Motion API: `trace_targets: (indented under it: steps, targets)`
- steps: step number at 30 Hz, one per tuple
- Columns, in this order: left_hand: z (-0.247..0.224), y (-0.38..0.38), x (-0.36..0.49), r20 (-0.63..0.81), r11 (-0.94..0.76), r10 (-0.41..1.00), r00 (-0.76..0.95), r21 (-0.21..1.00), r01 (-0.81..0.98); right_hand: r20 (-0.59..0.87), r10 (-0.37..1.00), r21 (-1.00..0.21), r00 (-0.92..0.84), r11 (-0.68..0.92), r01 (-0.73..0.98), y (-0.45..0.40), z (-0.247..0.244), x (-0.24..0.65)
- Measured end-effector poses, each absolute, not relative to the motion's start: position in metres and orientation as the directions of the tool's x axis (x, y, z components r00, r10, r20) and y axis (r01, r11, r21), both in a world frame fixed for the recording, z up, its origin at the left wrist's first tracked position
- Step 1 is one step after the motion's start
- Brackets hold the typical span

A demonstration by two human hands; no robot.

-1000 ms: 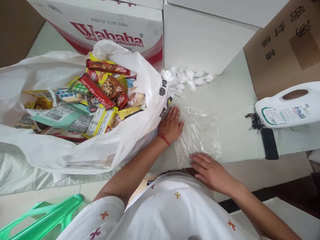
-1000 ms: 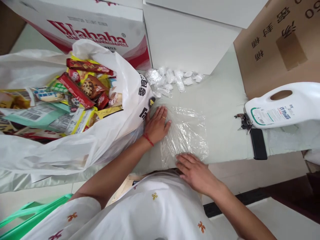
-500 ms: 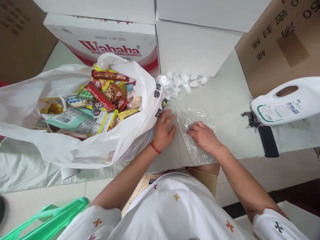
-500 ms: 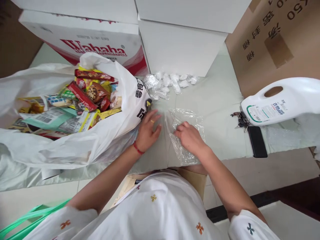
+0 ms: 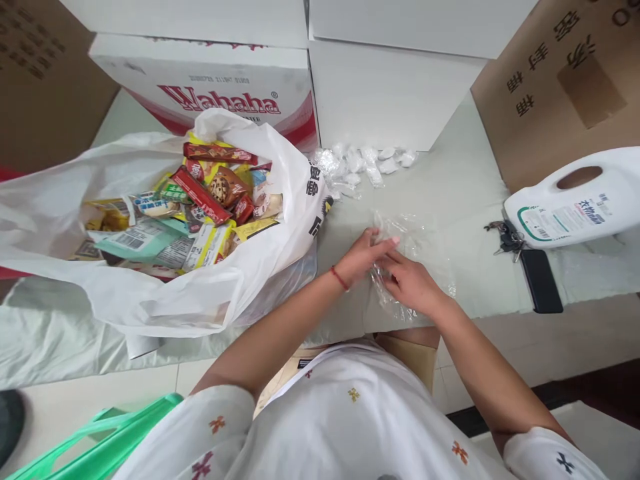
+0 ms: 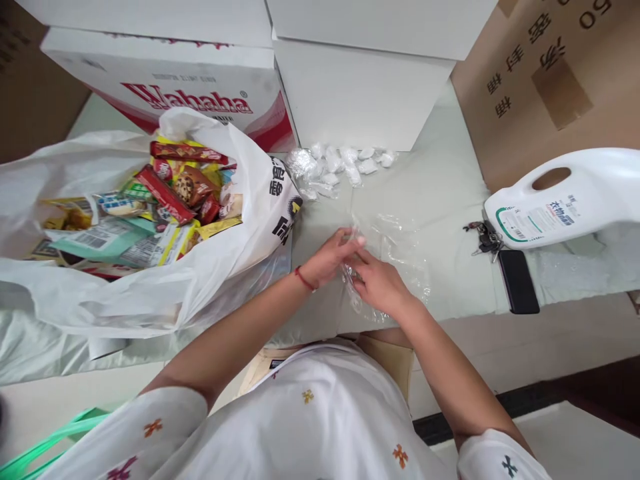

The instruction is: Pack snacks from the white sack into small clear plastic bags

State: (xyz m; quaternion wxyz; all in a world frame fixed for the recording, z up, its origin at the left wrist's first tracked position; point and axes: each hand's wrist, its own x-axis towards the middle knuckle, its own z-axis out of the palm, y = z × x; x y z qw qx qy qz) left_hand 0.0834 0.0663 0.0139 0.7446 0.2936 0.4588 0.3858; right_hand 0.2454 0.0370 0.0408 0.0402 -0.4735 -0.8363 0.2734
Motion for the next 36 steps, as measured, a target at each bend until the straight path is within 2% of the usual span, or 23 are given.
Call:
trace_targets:
  steps: [3,5,7,9,14,16,21,24,28,30,32,36]
  targets:
    - [0.006,0.105,0.112,-0.346,0.392,0.915,0.208,0.883,-0.259,-0.178,0.897,-0.221,-0.405,0.364,0.905,0.051,0.038,0.242]
    - [-0.001,0.128,0.121,-0.267,0.283,0.955,0.132,0.951,-0.121,-0.151,0.931,-0.158,-0.333,0.31,0.938,0.061,0.031,0.245]
    - [-0.008,0.146,0.12,-0.248,0.248,0.968,0.027,0.969,0.021,-0.119,0.943,-0.183,-0.309,0.285,0.941,0.069,0.021,0.25]
    - [-0.013,0.157,0.112,-0.292,0.294,0.955,-0.053,0.955,0.036,-0.085,0.943,-0.266,-0.321,0.289,0.92,0.072,0.011,0.255]
    - [-0.014,0.161,0.089,-0.476,0.453,0.876,-0.08,0.867,-0.208,0.001,0.923,-0.56,-0.384,0.319,0.765,0.061,0.003,0.259]
    - [-0.012,0.16,0.083,-0.523,0.492,0.85,-0.065,0.832,-0.256,0.029,0.92,-0.601,-0.39,0.327,0.729,0.051,0.005,0.257]
    - [-0.008,0.158,0.077,-0.559,0.524,0.829,0.001,0.776,-0.35,0.197,0.943,-0.483,-0.27,0.333,0.81,0.022,0.011,0.246]
    - [-0.007,0.156,0.074,-0.573,0.535,0.817,0.062,0.713,-0.454,0.277,0.932,-0.461,-0.235,0.343,0.818,0.011,0.014,0.241]
    - [-0.005,0.148,0.069,-0.628,0.601,0.765,0.144,0.615,-0.511,0.199,0.933,-0.365,-0.299,0.354,0.861,0.003,0.01,0.242]
    - [-0.003,0.141,0.065,-0.614,0.578,0.783,0.1,0.66,-0.479,0.115,0.932,-0.293,-0.343,0.362,0.885,0.0,0.003,0.246]
    - [-0.001,0.134,0.061,-0.574,0.533,0.819,0.008,0.756,-0.381,0.052,0.923,-0.254,-0.381,0.381,0.889,-0.005,-0.005,0.25]
    - [0.003,0.125,0.057,-0.525,0.503,0.842,-0.125,0.848,-0.168,0.037,0.924,-0.235,-0.381,0.379,0.895,-0.011,-0.014,0.254]
